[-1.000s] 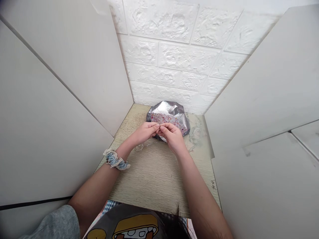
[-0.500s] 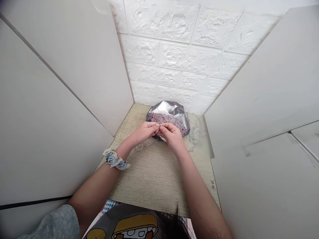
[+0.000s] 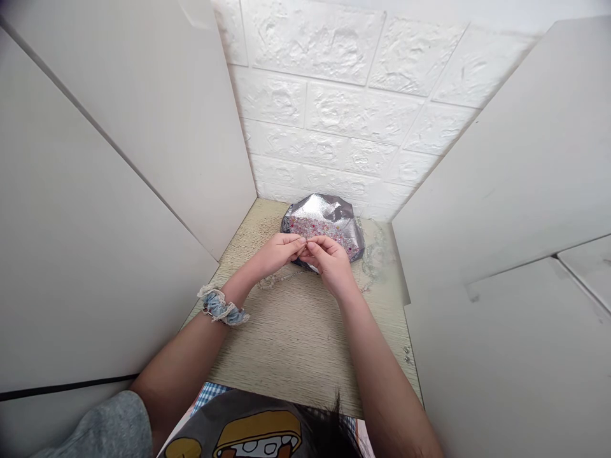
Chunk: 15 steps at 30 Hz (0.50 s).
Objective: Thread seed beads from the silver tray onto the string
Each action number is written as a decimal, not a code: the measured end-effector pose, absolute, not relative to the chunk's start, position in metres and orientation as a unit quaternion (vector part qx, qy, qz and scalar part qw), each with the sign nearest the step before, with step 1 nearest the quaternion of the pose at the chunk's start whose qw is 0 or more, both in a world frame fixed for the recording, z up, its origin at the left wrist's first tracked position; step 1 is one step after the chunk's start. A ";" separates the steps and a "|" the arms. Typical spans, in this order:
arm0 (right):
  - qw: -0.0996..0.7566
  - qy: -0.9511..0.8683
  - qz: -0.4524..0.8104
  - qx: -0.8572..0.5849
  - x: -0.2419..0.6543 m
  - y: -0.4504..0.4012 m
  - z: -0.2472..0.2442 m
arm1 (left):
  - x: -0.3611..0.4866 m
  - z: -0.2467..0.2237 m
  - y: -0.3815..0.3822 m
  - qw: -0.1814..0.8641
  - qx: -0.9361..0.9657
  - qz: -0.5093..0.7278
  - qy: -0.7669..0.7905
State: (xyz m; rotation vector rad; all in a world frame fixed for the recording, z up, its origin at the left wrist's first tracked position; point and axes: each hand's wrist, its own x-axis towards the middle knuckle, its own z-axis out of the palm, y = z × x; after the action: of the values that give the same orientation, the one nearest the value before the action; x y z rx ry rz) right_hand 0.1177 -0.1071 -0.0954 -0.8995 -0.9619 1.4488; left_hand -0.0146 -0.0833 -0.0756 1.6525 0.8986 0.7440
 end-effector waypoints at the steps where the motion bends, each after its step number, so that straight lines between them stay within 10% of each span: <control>1: 0.558 -0.407 0.615 -0.381 0.118 -0.107 -0.095 | -0.015 -0.076 -0.083 0.528 0.694 0.312 0.378; 15: 0.552 -0.413 0.619 -0.377 0.117 -0.107 -0.097 | -0.014 -0.076 -0.084 0.512 0.688 0.313 0.407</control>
State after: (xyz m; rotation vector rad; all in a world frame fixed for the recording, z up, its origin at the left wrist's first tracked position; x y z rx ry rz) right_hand 0.1173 -0.1070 -0.0966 -0.8912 -0.9770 1.4634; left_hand -0.0139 -0.0837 -0.0760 1.6560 0.9786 0.7525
